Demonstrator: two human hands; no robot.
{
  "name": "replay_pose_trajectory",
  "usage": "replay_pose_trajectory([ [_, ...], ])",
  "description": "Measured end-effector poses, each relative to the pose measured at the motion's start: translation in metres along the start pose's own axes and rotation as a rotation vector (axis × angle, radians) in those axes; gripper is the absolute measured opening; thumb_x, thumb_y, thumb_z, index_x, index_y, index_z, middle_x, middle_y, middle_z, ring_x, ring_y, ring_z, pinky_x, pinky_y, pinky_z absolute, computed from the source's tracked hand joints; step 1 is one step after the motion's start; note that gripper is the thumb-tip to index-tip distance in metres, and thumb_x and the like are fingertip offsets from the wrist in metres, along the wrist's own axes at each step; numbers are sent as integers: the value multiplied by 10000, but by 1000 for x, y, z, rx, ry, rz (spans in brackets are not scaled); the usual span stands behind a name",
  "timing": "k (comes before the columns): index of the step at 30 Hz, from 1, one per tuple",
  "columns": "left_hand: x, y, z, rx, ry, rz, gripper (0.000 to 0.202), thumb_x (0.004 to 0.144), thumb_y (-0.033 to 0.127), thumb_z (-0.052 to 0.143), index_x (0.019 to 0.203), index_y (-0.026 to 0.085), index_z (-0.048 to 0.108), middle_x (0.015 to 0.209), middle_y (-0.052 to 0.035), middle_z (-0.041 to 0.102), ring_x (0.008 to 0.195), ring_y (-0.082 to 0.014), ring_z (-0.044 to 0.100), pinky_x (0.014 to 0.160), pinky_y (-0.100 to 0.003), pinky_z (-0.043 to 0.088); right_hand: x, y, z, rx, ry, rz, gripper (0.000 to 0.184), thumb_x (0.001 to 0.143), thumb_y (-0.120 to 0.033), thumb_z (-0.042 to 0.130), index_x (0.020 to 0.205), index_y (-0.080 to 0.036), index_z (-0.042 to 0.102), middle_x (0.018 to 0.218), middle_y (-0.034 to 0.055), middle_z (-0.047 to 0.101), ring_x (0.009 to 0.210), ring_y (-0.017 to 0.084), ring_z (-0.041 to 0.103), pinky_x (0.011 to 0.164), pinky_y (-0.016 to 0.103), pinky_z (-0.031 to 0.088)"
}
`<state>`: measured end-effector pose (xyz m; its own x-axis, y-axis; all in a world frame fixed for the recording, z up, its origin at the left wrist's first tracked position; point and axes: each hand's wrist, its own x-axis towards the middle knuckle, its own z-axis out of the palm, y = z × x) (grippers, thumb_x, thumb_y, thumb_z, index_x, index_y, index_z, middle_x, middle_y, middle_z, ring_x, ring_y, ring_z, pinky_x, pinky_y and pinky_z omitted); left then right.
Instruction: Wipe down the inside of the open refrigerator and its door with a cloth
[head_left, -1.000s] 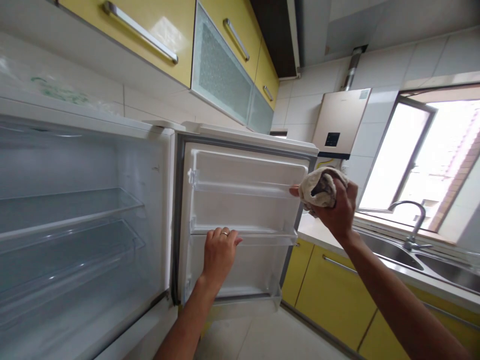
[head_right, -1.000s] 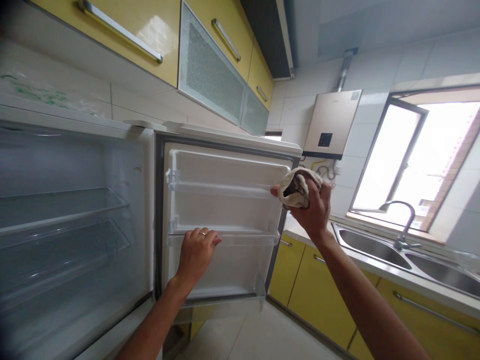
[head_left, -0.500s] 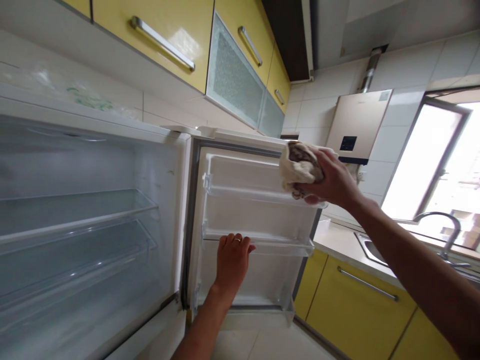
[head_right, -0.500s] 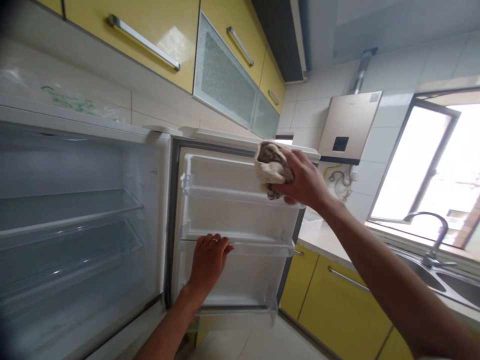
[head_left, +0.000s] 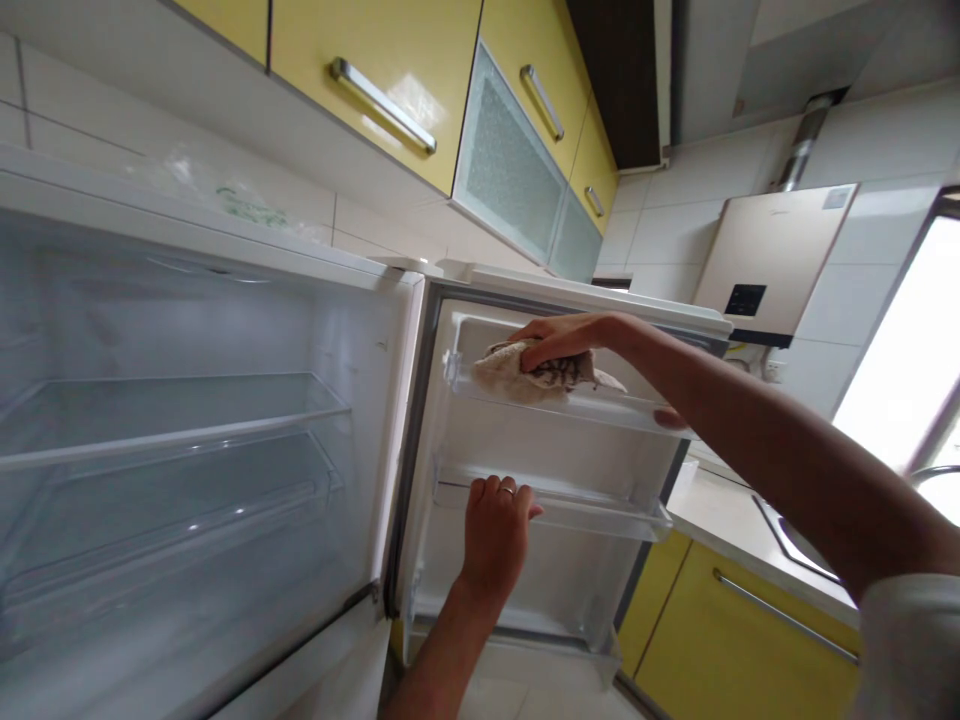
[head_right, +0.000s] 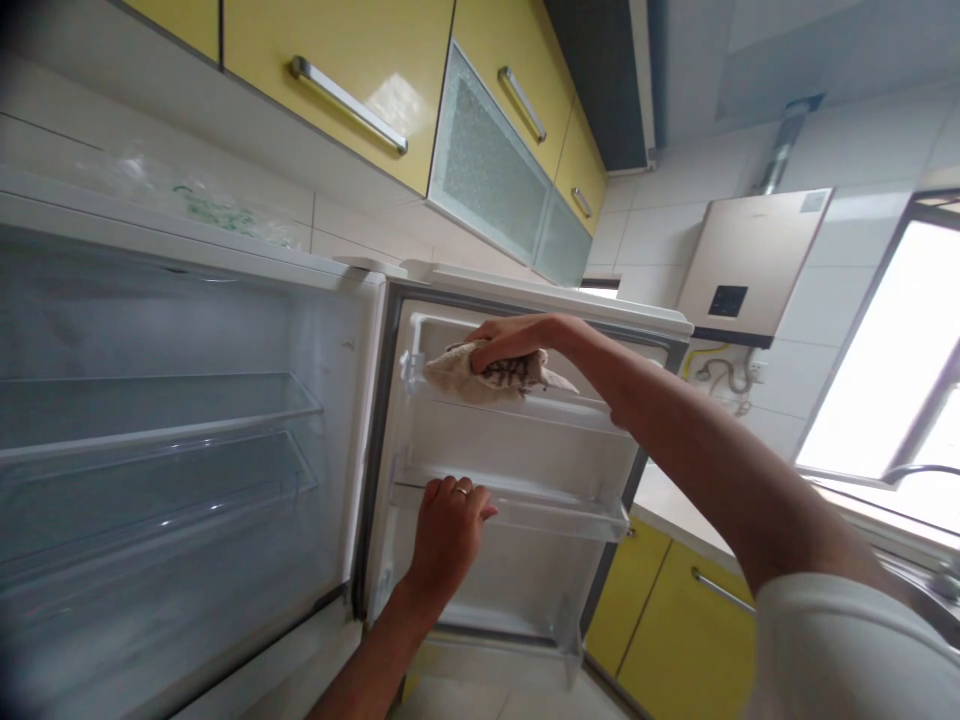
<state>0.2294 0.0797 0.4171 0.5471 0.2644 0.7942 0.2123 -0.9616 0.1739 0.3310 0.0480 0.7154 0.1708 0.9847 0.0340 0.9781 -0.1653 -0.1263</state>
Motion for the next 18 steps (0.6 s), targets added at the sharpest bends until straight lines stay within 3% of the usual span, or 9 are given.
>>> replay_pose_trajectory([
  [4,0,1,-2,-38,-11,-25,96,884,258,734,842,229,653,831,-20,679,852,-224,596,781,-392,379,24,-24,13,54,64,-138,439,701,-359,669,1110,-220,748,886,-26,758,780,175,659,674,246,482],
  [9,0,0,-4,-49,-15,-15,92,900,268,714,842,230,653,824,-17,680,856,-224,598,793,-395,381,26,-20,21,73,140,-202,461,749,-362,648,1177,-215,733,950,-25,752,834,174,650,774,265,492],
  [12,1,0,-3,-45,-5,-13,92,894,291,719,850,231,665,828,-20,685,851,-220,601,783,-383,379,21,-18,15,94,72,-140,432,704,-306,659,1112,-204,758,868,-27,742,772,167,643,735,262,501],
  [18,3,-1,0,-21,0,-6,113,880,316,727,832,229,673,829,-17,695,852,-221,606,769,-377,371,15,-18,-3,62,-43,32,265,572,-229,675,804,-187,796,628,-38,678,571,133,563,572,259,463],
])
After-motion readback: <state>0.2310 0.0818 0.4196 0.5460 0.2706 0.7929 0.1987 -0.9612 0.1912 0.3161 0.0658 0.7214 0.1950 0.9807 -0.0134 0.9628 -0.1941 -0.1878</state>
